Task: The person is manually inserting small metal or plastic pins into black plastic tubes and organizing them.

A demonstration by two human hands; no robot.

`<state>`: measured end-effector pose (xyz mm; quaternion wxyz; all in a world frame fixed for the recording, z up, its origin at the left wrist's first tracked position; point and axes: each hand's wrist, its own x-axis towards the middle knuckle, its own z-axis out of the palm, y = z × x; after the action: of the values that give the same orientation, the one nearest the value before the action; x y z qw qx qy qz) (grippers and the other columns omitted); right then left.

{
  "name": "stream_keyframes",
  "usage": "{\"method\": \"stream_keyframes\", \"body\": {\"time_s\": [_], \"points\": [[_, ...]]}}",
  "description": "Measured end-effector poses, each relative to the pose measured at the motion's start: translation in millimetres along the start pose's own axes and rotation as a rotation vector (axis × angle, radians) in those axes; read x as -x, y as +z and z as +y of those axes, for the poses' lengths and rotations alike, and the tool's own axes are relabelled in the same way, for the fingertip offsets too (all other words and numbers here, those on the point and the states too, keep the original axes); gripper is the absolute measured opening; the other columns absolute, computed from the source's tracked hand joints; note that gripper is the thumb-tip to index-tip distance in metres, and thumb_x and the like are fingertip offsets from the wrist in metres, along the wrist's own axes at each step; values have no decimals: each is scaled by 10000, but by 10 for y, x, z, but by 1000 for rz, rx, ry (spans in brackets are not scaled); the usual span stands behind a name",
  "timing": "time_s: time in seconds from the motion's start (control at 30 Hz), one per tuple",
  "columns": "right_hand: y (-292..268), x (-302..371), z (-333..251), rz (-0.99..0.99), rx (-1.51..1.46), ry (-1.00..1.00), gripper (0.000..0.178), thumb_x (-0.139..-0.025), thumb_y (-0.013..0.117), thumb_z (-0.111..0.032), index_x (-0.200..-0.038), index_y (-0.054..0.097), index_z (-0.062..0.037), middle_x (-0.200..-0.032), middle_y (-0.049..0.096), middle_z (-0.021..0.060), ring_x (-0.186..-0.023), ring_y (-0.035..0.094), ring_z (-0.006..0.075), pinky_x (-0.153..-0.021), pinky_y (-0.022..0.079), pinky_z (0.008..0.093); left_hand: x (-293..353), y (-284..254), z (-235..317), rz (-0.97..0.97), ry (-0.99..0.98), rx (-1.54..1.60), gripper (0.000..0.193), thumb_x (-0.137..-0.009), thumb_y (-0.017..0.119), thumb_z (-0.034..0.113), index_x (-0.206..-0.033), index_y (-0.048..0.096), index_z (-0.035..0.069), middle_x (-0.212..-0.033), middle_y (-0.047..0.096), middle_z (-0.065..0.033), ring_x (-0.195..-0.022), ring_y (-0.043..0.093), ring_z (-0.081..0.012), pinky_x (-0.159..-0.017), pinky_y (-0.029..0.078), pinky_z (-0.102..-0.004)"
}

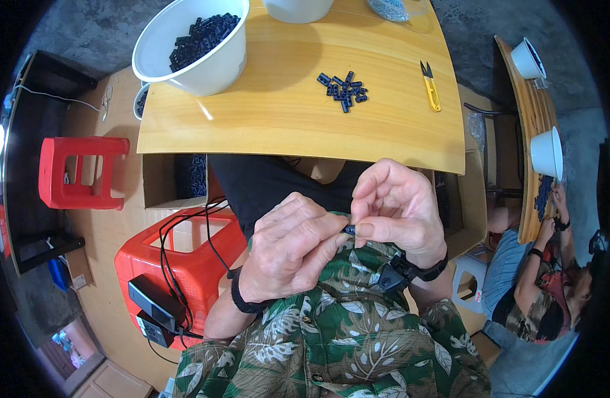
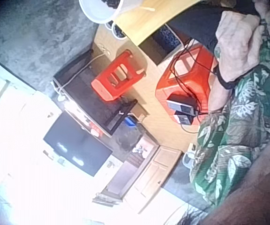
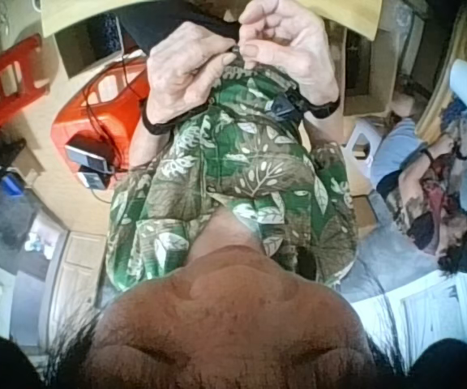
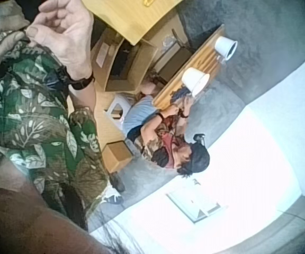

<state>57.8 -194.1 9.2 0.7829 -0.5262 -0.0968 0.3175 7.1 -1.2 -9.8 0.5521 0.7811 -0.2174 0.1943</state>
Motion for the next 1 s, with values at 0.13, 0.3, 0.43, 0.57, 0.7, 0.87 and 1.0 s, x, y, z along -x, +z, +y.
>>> {"method": "stream_keyframes", "body": {"time_s": [0.13,0.3,0.43,0.57,0.7,0.87,1.0], "points": [[8,-24,27,-13,-33,23,268,-847,728,-5,-1059,564,-8,-828,635,39,-679,611,77,-606,499,205,-11,-24,6,-12,31,-48,172,-746,772,27,-886,675,3,-733,640,-98,-632,619,-260,-563,473,-354],[-152,-106,86,45,121,23,162,-899,700,-74,-1019,603,-24,-839,639,13,-686,595,51,-597,494,201,10,-7,-126,0,-148,-46,171,-767,740,-18,-923,671,-2,-767,650,-117,-648,618,-267,-595,487,-345],[-410,-331,79,403,586,-119,74,-929,654,-71,-967,655,-8,-854,655,18,-705,604,55,-616,501,217,40,0,-296,80,-339,67,106,-831,712,-13,-932,683,-17,-815,674,-104,-722,625,-198,-656,483,-296],[-661,-643,55,530,959,-288,85,-880,665,-7,-959,659,26,-864,652,77,-723,647,140,-647,524,268,-30,-18,-436,72,-402,51,114,-836,695,-27,-949,689,-24,-912,695,-102,-833,632,-180,-774,487,-286],[-695,-856,16,555,993,-311,104,-862,656,12,-965,660,22,-868,637,122,-746,664,210,-672,530,309,-85,-38,-465,71,-402,3,130,-823,699,-17,-952,690,-24,-985,711,-123,-916,660,-228,-846,494,-325],[-771,-1030,33,572,1181,-381,112,-846,660,20,-955,671,0,-867,621,145,-767,653,300,-687,523,365,-121,-96,-445,84,-438,9,129,-820,697,-23,-949,692,-23,-977,714,-130,-920,659,-238,-850,495,-334],[-837,-1078,-2,584,1187,-357,113,-837,669,24,-945,681,-10,-868,618,142,-757,649,310,-673,523,371,-224,-124,-434,70,-492,44,132,-819,702,-26,-951,691,-24,-969,714,-131,-915,658,-232,-842,495,-328]]}}
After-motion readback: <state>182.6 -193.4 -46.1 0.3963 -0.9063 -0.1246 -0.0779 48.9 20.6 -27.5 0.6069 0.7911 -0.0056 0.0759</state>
